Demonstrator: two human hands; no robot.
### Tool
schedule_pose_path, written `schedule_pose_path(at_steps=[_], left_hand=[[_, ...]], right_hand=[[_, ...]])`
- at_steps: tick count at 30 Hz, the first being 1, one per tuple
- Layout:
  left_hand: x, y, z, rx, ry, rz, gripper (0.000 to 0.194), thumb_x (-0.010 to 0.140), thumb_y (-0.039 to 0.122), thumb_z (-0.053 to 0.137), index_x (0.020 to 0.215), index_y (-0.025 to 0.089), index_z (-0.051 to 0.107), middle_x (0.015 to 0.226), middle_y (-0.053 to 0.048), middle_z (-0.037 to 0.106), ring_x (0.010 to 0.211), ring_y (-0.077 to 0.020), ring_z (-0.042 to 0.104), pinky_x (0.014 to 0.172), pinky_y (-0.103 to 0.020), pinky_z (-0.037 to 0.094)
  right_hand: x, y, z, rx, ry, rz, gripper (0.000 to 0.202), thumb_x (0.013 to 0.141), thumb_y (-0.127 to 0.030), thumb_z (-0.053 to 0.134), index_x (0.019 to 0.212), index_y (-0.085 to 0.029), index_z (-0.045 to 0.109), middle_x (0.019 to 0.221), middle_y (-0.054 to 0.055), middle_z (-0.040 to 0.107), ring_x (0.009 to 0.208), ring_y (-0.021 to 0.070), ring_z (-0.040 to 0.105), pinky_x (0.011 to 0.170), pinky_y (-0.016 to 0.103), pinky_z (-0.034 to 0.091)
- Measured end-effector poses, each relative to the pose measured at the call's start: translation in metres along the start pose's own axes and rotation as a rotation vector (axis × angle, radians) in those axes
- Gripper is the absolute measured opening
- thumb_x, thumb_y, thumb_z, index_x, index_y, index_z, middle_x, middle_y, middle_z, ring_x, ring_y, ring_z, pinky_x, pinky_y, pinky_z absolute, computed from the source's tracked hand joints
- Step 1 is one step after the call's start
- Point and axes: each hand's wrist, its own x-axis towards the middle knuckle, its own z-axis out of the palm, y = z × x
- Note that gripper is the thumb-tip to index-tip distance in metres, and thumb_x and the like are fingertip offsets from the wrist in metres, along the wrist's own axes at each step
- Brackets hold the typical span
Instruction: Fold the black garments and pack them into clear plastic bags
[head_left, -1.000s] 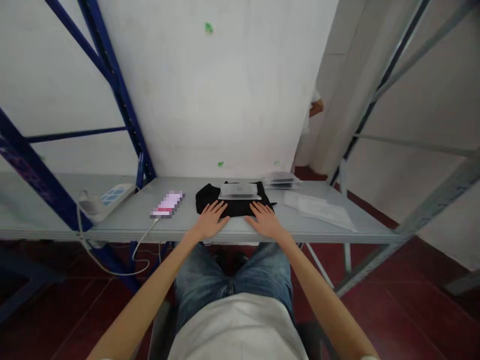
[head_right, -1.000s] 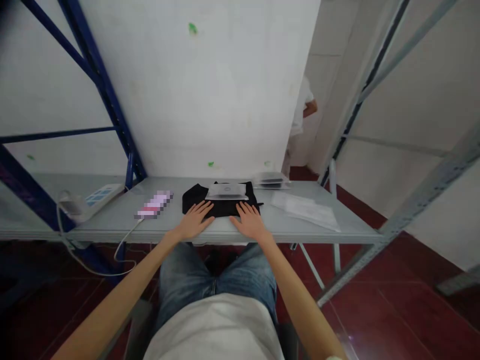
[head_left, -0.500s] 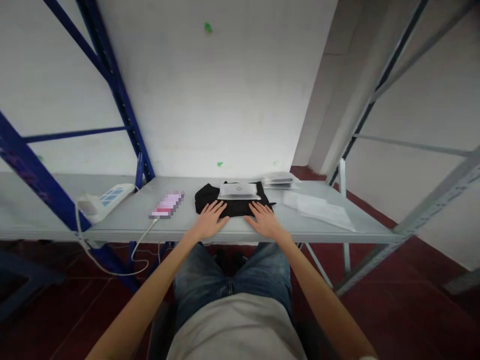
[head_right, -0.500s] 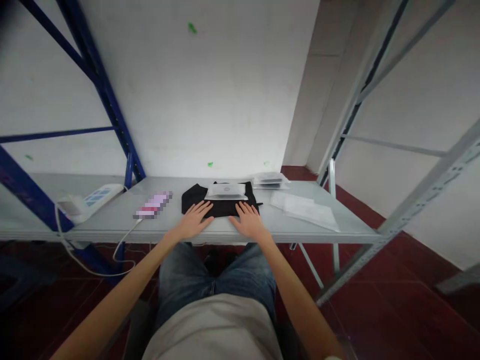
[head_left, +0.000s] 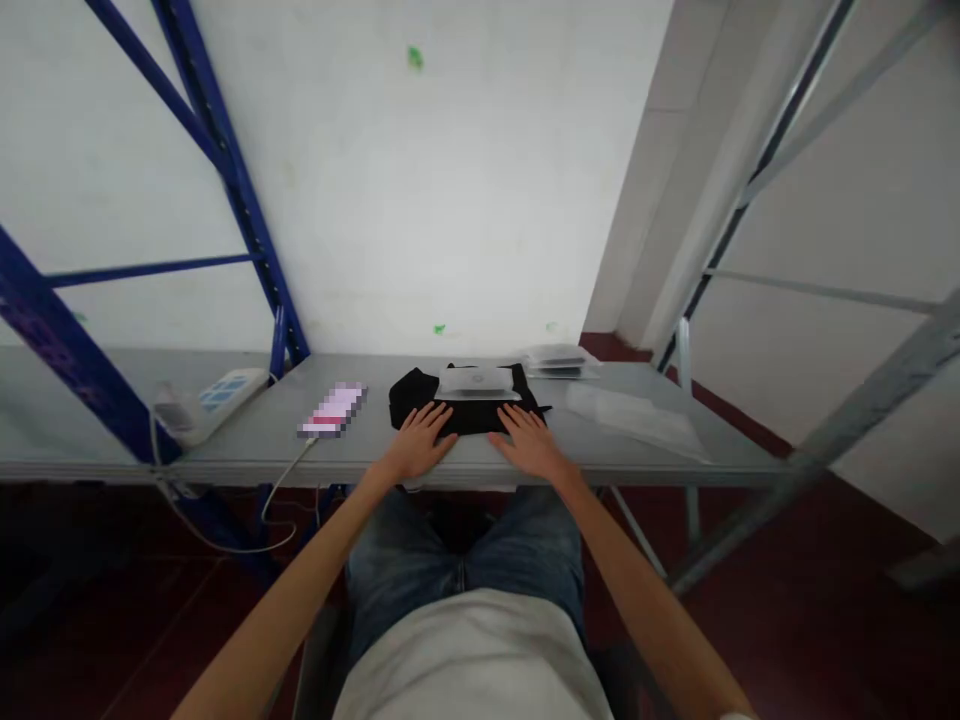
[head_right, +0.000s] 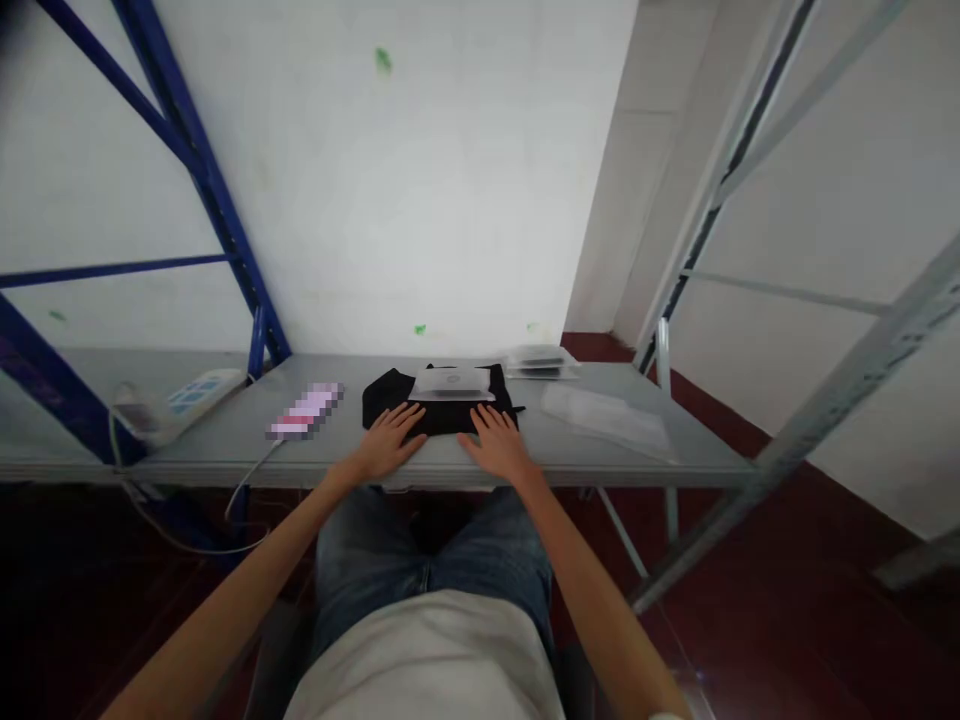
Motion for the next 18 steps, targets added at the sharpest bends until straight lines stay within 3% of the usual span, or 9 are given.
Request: schedule_pose_path(at_steps=[18], left_hand=[[-0.0002, 0.0012, -0.0008, -0.003, 0.045, 0.005, 0.064, 0.105, 0.055, 0.037, 0.158, 0.02, 0.045, 0.165, -0.009, 0.044, 0.157, -0.0299, 0.032, 0.13, -0.054, 0.024]], right_hand=[[-0.0004, -0.0018, -0.0041, 0.007, -0.015, 0.0, 0.073, 0.107, -0.06, 0.032, 0.162, -0.014, 0.04, 0.168, 0.014, 0.037, 0.157, 0.0306, 0.031, 0.129, 0.049, 0.023]])
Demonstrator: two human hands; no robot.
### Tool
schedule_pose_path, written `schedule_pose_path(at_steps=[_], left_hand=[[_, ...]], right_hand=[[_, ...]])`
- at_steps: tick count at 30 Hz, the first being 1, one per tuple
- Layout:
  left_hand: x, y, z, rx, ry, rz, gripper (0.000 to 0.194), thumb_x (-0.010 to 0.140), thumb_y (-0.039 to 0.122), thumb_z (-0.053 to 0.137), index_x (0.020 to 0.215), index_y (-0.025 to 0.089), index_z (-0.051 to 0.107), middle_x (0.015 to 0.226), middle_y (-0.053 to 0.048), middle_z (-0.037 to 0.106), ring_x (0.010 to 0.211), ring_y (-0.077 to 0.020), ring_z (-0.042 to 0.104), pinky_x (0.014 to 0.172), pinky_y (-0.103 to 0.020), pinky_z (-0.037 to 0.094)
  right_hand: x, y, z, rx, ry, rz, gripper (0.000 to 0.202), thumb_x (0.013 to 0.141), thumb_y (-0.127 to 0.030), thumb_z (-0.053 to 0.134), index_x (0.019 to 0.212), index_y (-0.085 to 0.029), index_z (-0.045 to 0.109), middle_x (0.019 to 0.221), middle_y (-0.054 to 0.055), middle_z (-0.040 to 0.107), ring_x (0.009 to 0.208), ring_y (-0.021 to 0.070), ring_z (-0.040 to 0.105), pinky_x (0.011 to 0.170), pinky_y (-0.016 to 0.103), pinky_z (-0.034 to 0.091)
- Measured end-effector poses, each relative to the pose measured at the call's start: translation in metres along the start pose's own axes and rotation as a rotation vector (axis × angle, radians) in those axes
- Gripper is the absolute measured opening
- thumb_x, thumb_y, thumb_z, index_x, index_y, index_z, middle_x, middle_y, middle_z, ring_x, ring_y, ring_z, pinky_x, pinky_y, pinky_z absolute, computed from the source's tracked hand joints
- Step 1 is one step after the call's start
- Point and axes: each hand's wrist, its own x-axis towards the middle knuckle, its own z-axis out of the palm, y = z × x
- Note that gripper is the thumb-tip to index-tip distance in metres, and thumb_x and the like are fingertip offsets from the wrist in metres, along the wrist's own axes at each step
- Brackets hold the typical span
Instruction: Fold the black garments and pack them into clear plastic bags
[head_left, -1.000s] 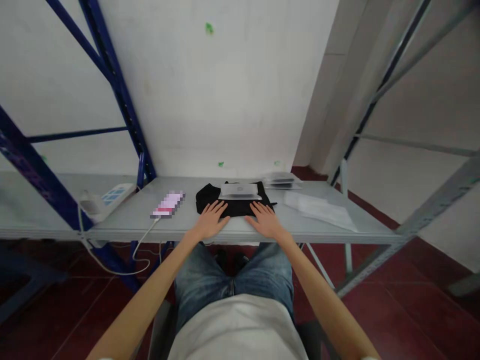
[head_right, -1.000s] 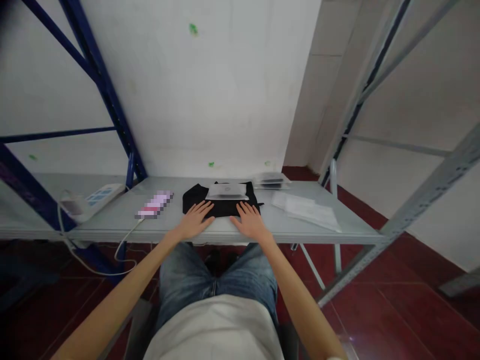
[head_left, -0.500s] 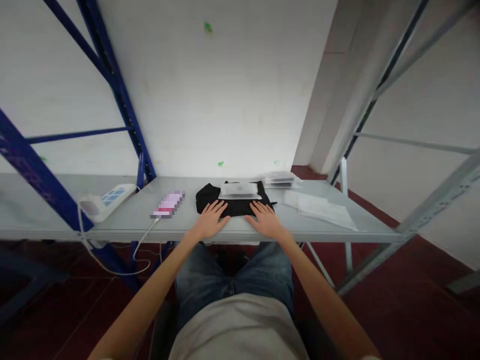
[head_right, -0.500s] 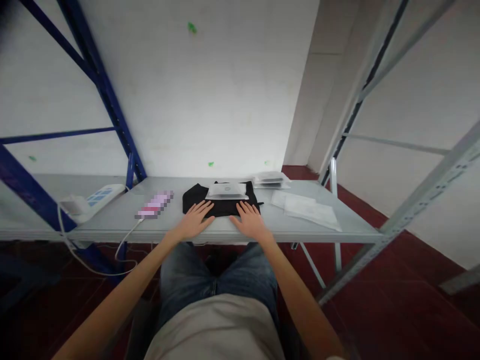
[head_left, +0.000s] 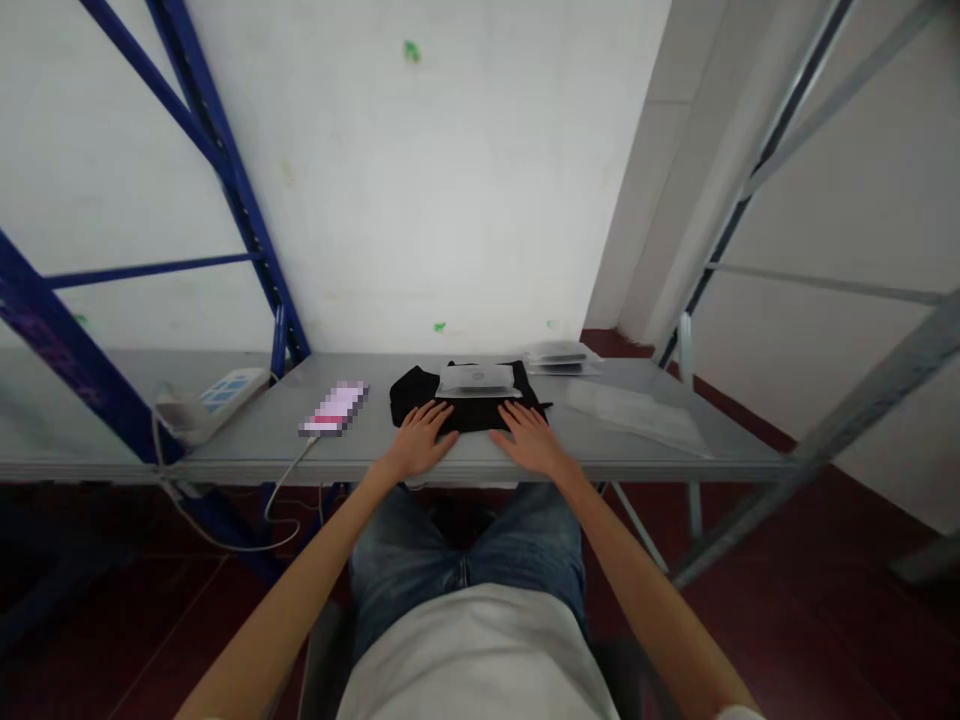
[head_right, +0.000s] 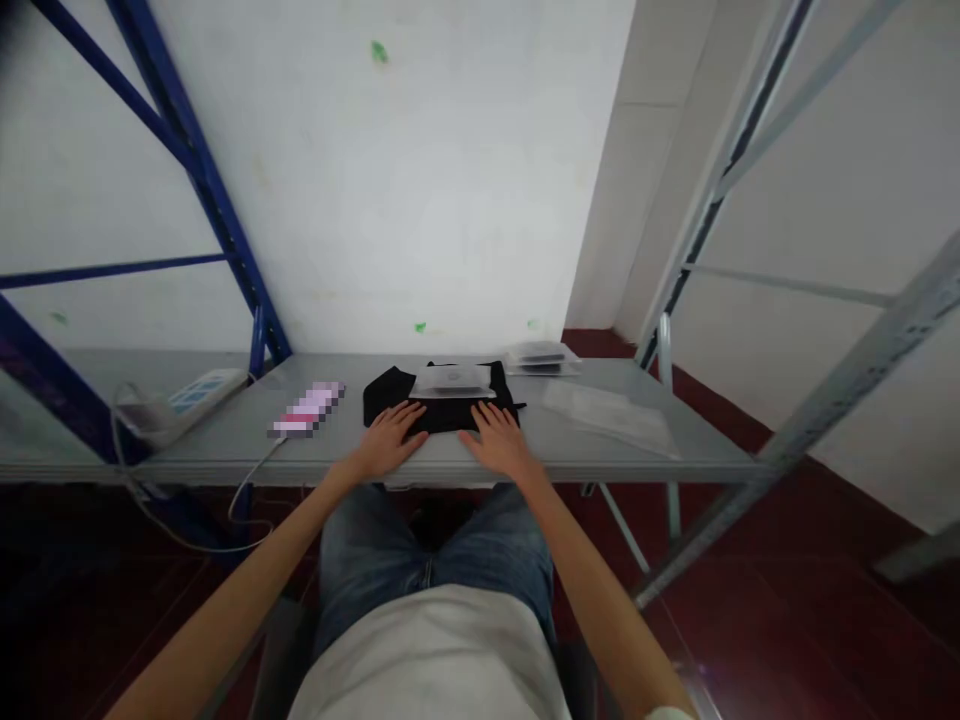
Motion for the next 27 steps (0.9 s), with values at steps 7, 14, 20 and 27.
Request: schedule_pose_path(at_steps=[7, 14, 20, 27], left_hand=[[0.0, 0.004, -0.005, 0.012, 0.022, 0.0, 0.059, 0.104, 0.052, 0.042, 0.153, 0.022, 0.051, 0.161, -0.009, 0.051, 0.153, -0.0303, 0.039, 0.127, -0.051, 0.029], [0.0, 0.004, -0.004, 0.008, 0.035, 0.009, 0.055, 0.103, 0.05, 0.045, 0.148, 0.021, 0.054, 0.159, -0.009, 0.053, 0.152, -0.0309, 0.04, 0.126, -0.051, 0.03], [0.001, 0.001, -0.001, 0.0, 0.054, 0.016, 0.057, 0.103, 0.051, 0.043, 0.149, 0.019, 0.054, 0.158, -0.012, 0.054, 0.152, -0.0318, 0.04, 0.126, -0.053, 0.03], [0.001, 0.001, 0.0, -0.013, 0.077, 0.014, 0.055, 0.102, 0.05, 0.045, 0.147, 0.021, 0.056, 0.157, -0.011, 0.055, 0.152, -0.032, 0.041, 0.126, -0.053, 0.031]], right_hand=[[0.001, 0.005, -0.003, 0.041, -0.029, -0.008, 0.074, 0.106, -0.061, 0.036, 0.161, -0.012, 0.042, 0.167, 0.016, 0.039, 0.156, 0.032, 0.033, 0.128, 0.049, 0.025], [0.028, -0.006, -0.024, 0.063, 0.128, -0.073, 0.066, 0.104, -0.048, 0.047, 0.16, -0.013, 0.041, 0.163, 0.017, 0.045, 0.151, 0.0298, 0.042, 0.124, 0.044, 0.034], [0.088, -0.024, -0.026, -0.07, -0.012, -0.148, 0.063, 0.099, -0.027, 0.057, 0.158, -0.012, 0.042, 0.161, 0.019, 0.046, 0.148, 0.0274, 0.043, 0.122, 0.04, 0.034], [0.109, -0.023, -0.031, -0.186, -0.023, -0.132, 0.055, 0.093, -0.007, 0.05, 0.146, -0.016, 0.055, 0.144, 0.017, 0.061, 0.132, 0.0302, 0.055, 0.108, 0.044, 0.047]])
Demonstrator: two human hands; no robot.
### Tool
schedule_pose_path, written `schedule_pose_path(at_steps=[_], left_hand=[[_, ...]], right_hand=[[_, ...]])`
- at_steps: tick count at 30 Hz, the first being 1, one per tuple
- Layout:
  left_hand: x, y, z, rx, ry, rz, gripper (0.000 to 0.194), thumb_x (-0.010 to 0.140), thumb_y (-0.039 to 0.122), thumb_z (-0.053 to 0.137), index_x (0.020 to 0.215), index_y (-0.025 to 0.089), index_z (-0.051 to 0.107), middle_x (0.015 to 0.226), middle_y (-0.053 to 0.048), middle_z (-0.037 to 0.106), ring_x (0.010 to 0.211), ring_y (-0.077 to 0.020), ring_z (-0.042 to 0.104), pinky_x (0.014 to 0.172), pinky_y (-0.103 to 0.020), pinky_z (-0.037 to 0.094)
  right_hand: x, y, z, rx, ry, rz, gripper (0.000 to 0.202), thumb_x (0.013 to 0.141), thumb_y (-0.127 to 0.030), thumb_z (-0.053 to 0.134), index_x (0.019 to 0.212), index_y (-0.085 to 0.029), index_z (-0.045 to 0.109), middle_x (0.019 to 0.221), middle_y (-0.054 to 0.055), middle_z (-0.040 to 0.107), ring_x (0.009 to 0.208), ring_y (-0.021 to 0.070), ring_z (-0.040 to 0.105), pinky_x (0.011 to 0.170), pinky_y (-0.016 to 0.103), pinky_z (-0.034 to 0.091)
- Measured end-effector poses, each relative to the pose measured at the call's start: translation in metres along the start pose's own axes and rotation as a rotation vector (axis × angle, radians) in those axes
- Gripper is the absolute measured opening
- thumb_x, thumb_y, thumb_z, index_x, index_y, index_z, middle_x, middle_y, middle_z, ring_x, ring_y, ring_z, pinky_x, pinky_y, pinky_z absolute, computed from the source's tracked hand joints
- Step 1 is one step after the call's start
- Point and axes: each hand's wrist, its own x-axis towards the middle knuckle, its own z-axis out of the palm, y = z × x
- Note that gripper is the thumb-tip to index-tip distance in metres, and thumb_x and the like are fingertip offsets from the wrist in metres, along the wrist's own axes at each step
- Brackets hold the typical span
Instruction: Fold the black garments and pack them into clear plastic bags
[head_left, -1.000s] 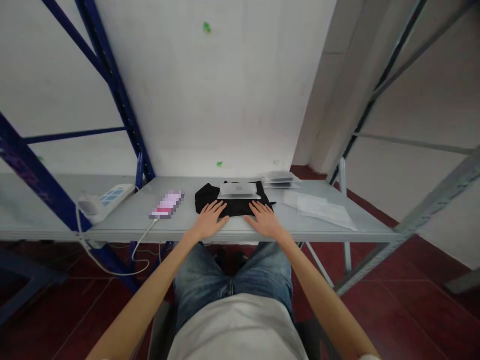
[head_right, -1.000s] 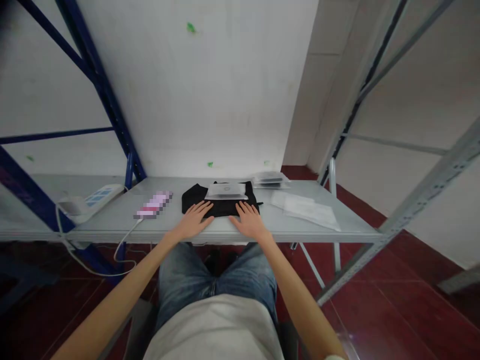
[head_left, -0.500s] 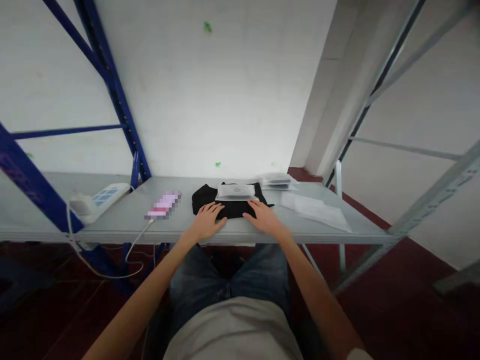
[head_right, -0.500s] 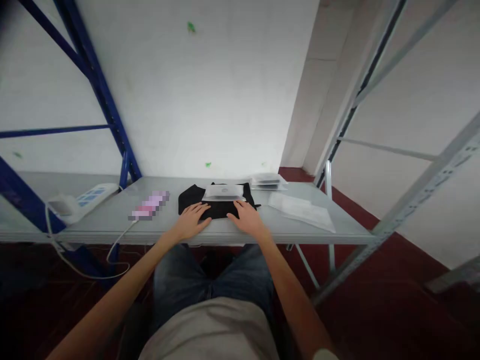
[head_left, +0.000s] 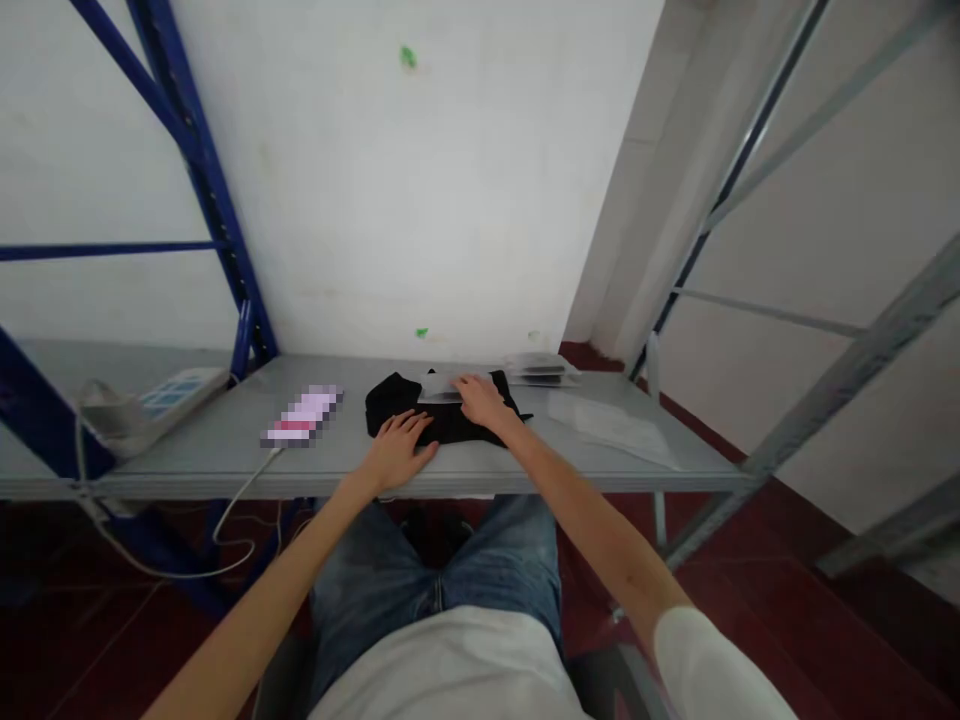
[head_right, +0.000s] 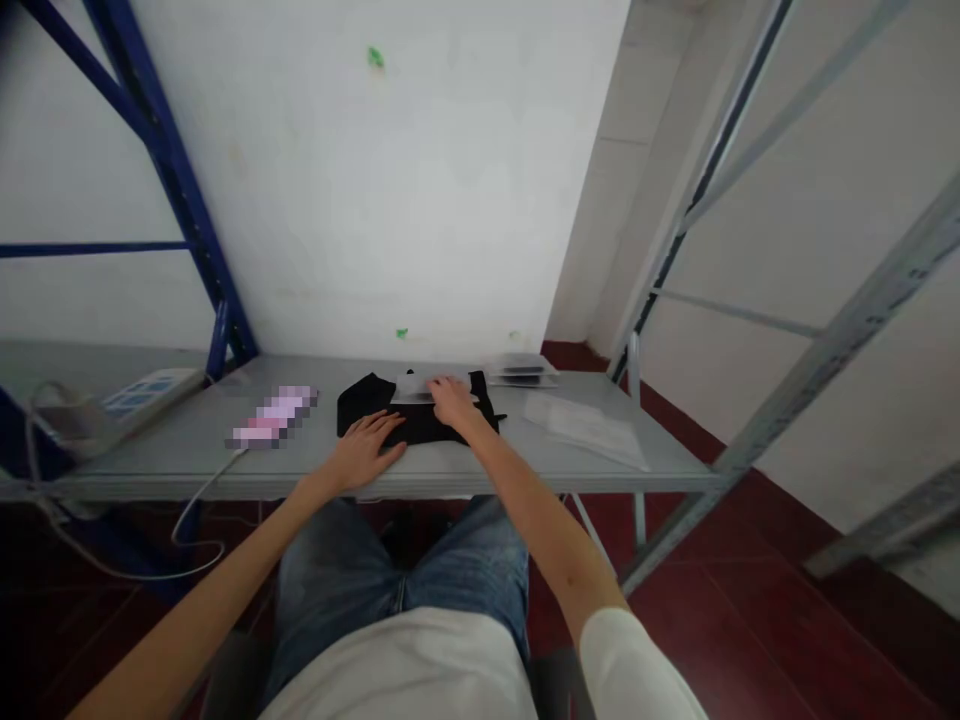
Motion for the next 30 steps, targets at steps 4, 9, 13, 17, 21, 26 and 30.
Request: schedule_pose_path(at_steps=[4, 9, 13, 17, 21, 26, 30], left_hand=[[0.001, 0.0, 0.0, 0.01, 0.006, -0.004, 0.052, 0.101, 0.048, 0.047, 0.145, 0.022, 0.057, 0.155, -0.01, 0.057, 0.151, -0.0325, 0.042, 0.124, -0.053, 0.032], [0.0, 0.005, -0.005, 0.035, 0.01, -0.005, 0.048, 0.1, 0.045, 0.048, 0.14, 0.023, 0.059, 0.151, -0.01, 0.061, 0.147, -0.0339, 0.046, 0.12, -0.053, 0.037], [0.0, 0.009, -0.01, 0.039, -0.008, -0.009, 0.046, 0.097, 0.043, 0.05, 0.137, 0.023, 0.061, 0.145, -0.012, 0.064, 0.142, -0.0361, 0.049, 0.114, -0.056, 0.042], [-0.001, 0.013, -0.015, 0.027, -0.032, 0.01, 0.044, 0.095, 0.042, 0.051, 0.133, 0.024, 0.063, 0.14, -0.012, 0.066, 0.138, -0.0346, 0.053, 0.112, -0.054, 0.045], [-0.002, 0.013, -0.018, 0.022, -0.05, 0.011, 0.045, 0.095, 0.044, 0.052, 0.133, 0.024, 0.063, 0.14, -0.012, 0.066, 0.138, -0.0349, 0.053, 0.111, -0.054, 0.045], [-0.001, 0.011, -0.019, 0.013, -0.095, 0.009, 0.048, 0.096, 0.047, 0.05, 0.138, 0.024, 0.061, 0.146, -0.011, 0.063, 0.142, -0.0345, 0.05, 0.112, -0.054, 0.045], [0.0, 0.013, -0.023, 0.011, -0.096, 0.006, 0.049, 0.095, 0.048, 0.052, 0.137, 0.023, 0.061, 0.145, -0.011, 0.064, 0.14, -0.0345, 0.052, 0.113, -0.054, 0.044]], right_hand=[[-0.003, -0.005, 0.002, -0.055, 0.024, -0.014, 0.05, 0.095, -0.003, 0.042, 0.141, -0.014, 0.059, 0.138, 0.019, 0.064, 0.13, 0.0323, 0.055, 0.106, 0.046, 0.047], [-0.007, 0.01, -0.011, -0.086, 0.106, -0.041, 0.052, 0.101, -0.007, 0.035, 0.148, -0.014, 0.053, 0.142, 0.016, 0.064, 0.128, 0.0296, 0.056, 0.107, 0.043, 0.045], [-0.004, 0.064, -0.047, -0.101, 0.288, 0.0, 0.055, 0.102, -0.009, 0.035, 0.155, -0.014, 0.047, 0.151, 0.017, 0.058, 0.135, 0.0287, 0.052, 0.111, 0.041, 0.04], [0.002, 0.133, -0.07, -0.123, 0.443, 0.141, 0.053, 0.104, -0.01, 0.031, 0.153, -0.014, 0.05, 0.155, 0.014, 0.055, 0.143, 0.0273, 0.046, 0.12, 0.042, 0.031], [-0.004, 0.171, -0.045, -0.12, 0.398, 0.332, 0.055, 0.101, -0.007, 0.032, 0.151, -0.015, 0.053, 0.151, 0.014, 0.059, 0.141, 0.026, 0.048, 0.118, 0.041, 0.034], [-0.022, 0.177, 0.01, -0.111, 0.241, 0.383, 0.055, 0.089, -0.002, 0.042, 0.138, -0.013, 0.066, 0.138, 0.015, 0.068, 0.124, 0.0256, 0.061, 0.109, 0.038, 0.042], [-0.026, 0.181, 0.019, -0.128, 0.225, 0.41, 0.055, 0.089, -0.002, 0.043, 0.14, -0.012, 0.062, 0.141, 0.016, 0.065, 0.128, 0.0258, 0.058, 0.11, 0.038, 0.041]])
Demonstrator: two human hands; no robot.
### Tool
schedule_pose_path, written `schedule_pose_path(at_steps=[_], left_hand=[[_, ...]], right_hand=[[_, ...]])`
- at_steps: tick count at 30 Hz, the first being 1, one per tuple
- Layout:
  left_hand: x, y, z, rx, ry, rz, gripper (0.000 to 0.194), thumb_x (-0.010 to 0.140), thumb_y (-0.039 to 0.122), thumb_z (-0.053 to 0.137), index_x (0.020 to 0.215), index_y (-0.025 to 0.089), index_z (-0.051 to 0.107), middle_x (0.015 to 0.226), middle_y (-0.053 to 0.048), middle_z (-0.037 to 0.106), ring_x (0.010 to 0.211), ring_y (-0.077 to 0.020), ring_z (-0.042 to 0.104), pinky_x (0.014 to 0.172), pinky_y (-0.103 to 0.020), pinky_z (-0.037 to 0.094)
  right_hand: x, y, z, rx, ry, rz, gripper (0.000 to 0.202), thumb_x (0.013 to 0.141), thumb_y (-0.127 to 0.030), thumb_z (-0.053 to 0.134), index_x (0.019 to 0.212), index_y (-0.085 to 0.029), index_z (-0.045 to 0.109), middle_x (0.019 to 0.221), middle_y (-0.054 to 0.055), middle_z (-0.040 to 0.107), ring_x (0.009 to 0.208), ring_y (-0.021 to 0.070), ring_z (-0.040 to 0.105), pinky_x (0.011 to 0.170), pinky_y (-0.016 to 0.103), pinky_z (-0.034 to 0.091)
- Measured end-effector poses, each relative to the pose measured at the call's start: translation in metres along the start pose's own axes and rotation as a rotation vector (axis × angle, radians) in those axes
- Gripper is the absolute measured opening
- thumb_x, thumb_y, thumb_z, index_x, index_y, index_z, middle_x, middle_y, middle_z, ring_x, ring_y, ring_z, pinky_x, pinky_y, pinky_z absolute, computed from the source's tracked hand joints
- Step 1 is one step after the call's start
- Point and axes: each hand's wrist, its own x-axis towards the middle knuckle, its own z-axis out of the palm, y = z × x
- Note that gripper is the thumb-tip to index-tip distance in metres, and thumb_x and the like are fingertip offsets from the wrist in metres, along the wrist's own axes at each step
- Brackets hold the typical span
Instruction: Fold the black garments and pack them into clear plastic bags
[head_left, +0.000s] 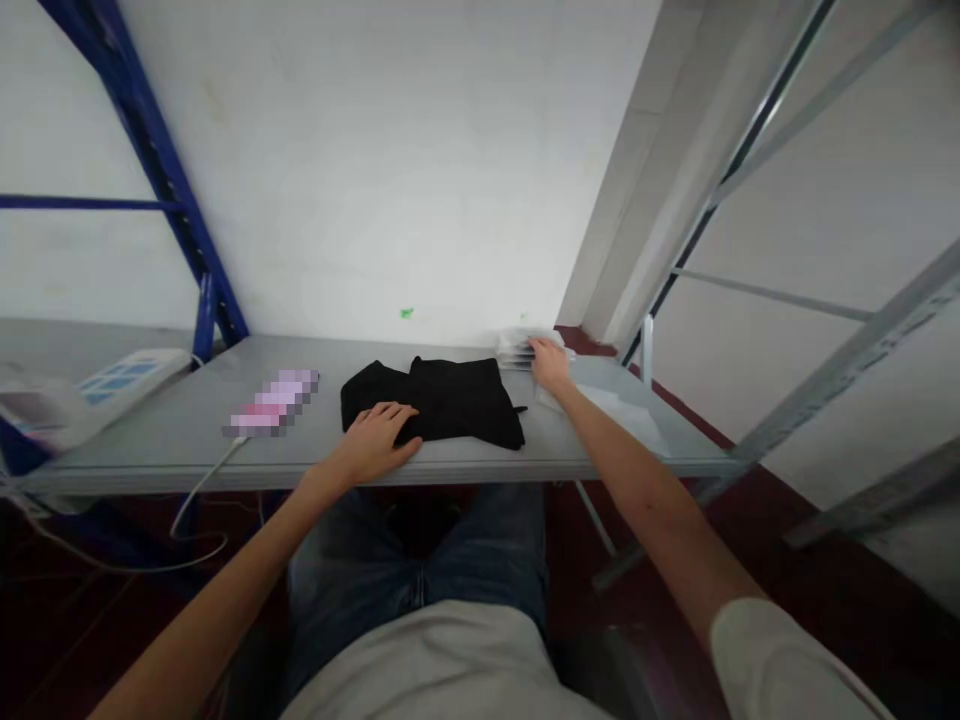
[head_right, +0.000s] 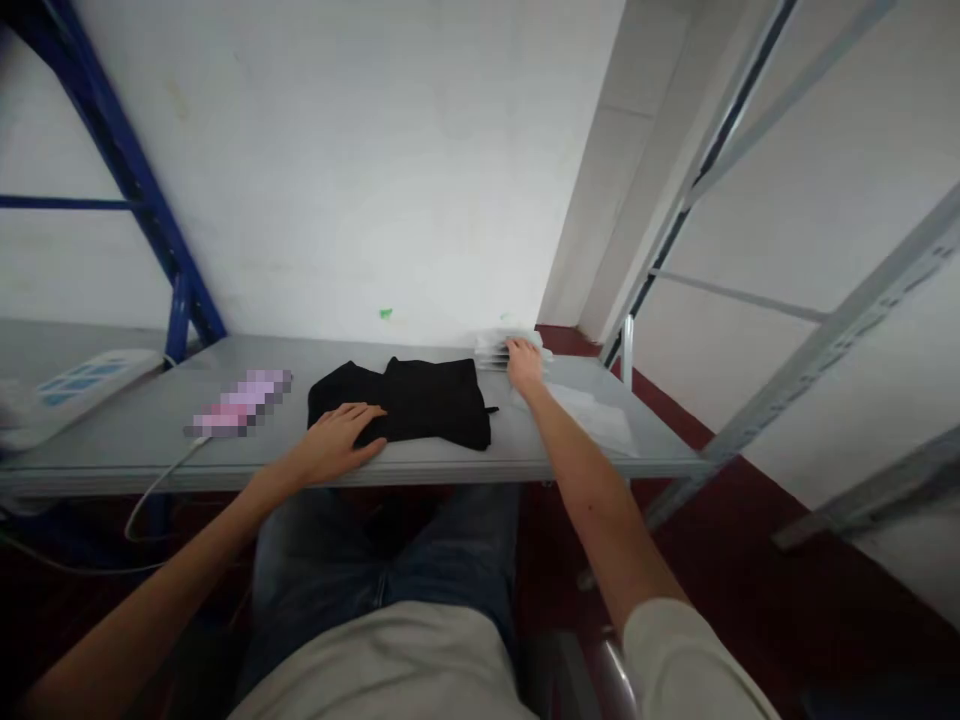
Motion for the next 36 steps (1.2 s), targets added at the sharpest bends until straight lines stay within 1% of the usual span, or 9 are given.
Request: schedule_pose_path(at_steps=[3, 7, 11, 13, 16, 20, 26, 30, 36], left_hand=[[0.001, 0.002, -0.005, -0.011, 0.021, 0.003, 0.049, 0.095, 0.054, 0.054, 0.132, 0.024, 0.064, 0.139, -0.01, 0.067, 0.132, -0.0333, 0.058, 0.115, -0.052, 0.043], [0.016, -0.004, -0.009, -0.076, 0.146, 0.011, 0.046, 0.099, 0.058, 0.05, 0.124, 0.023, 0.066, 0.13, -0.009, 0.07, 0.125, -0.0302, 0.062, 0.114, -0.047, 0.044], [0.063, -0.026, -0.002, -0.169, 0.286, -0.058, 0.034, 0.1, 0.043, 0.049, 0.121, 0.021, 0.065, 0.118, -0.009, 0.073, 0.117, -0.0262, 0.066, 0.107, -0.041, 0.05], [0.094, -0.041, 0.004, -0.194, 0.261, -0.114, 0.033, 0.098, 0.035, 0.053, 0.124, 0.018, 0.064, 0.115, -0.01, 0.073, 0.111, -0.0253, 0.068, 0.103, -0.039, 0.052], [0.134, -0.062, 0.014, -0.143, 0.198, -0.197, 0.037, 0.096, 0.029, 0.054, 0.13, 0.016, 0.063, 0.118, -0.013, 0.073, 0.113, -0.0271, 0.067, 0.105, -0.041, 0.051], [0.162, -0.078, 0.024, -0.024, 0.119, -0.205, 0.048, 0.1, 0.032, 0.051, 0.145, 0.018, 0.057, 0.127, -0.015, 0.071, 0.125, -0.0316, 0.062, 0.11, -0.047, 0.047], [0.176, -0.085, 0.03, -0.003, 0.065, -0.155, 0.025, 0.092, 0.033, 0.061, 0.108, 0.022, 0.076, 0.124, -0.014, 0.072, 0.124, -0.0356, 0.062, 0.108, -0.05, 0.047], [0.177, -0.083, 0.023, -0.04, 0.111, -0.136, 0.023, 0.089, 0.026, 0.059, 0.108, 0.022, 0.07, 0.118, -0.011, 0.074, 0.117, -0.0306, 0.066, 0.106, -0.046, 0.049], [0.135, -0.066, -0.008, -0.333, 0.258, -0.03, 0.023, 0.087, 0.027, 0.055, 0.108, 0.022, 0.061, 0.107, -0.007, 0.076, 0.105, -0.0247, 0.072, 0.099, -0.039, 0.053]], right_hand=[[0.003, -0.001, -0.005, -0.017, 0.008, 0.016, 0.049, 0.089, -0.003, 0.045, 0.134, -0.011, 0.064, 0.137, 0.018, 0.066, 0.128, 0.0285, 0.058, 0.114, 0.045, 0.038], [0.003, -0.022, -0.013, -0.014, 0.05, -0.037, 0.05, 0.093, -0.007, 0.045, 0.142, -0.007, 0.056, 0.152, 0.021, 0.055, 0.139, 0.0316, 0.048, 0.123, 0.052, 0.025], [0.002, -0.058, -0.014, 0.0, 0.01, -0.23, 0.044, 0.097, -0.009, 0.044, 0.137, -0.008, 0.061, 0.143, 0.02, 0.062, 0.13, 0.0302, 0.054, 0.112, 0.042, 0.039], [0.002, -0.072, -0.01, 0.0, -0.041, -0.332, 0.037, 0.095, -0.008, 0.047, 0.126, -0.011, 0.069, 0.132, 0.017, 0.069, 0.126, 0.0283, 0.057, 0.111, 0.039, 0.04], [0.004, -0.081, -0.001, -0.074, -0.086, -0.479, 0.032, 0.092, -0.005, 0.054, 0.118, -0.009, 0.072, 0.123, 0.017, 0.072, 0.127, 0.0275, 0.056, 0.122, 0.041, 0.028], [0.01, -0.079, 0.006, -0.241, -0.097, -0.568, 0.032, 0.092, -0.006, 0.056, 0.119, -0.007, 0.072, 0.117, 0.017, 0.074, 0.126, 0.0283, 0.058, 0.129, 0.046, 0.016], [0.015, -0.081, 0.003, -0.275, -0.051, -0.571, 0.03, 0.091, -0.008, 0.058, 0.117, -0.011, 0.073, 0.114, 0.015, 0.072, 0.119, 0.0286, 0.06, 0.129, 0.046, 0.018], [0.009, -0.081, -0.009, -0.19, 0.028, -0.546, 0.028, 0.093, -0.009, 0.054, 0.115, -0.012, 0.071, 0.114, 0.014, 0.07, 0.116, 0.0286, 0.06, 0.128, 0.046, 0.021], [-0.033, -0.07, -0.045, -0.058, 0.07, -0.638, 0.026, 0.094, -0.01, 0.051, 0.111, -0.014, 0.07, 0.115, 0.013, 0.069, 0.117, 0.027, 0.06, 0.127, 0.045, 0.024]])
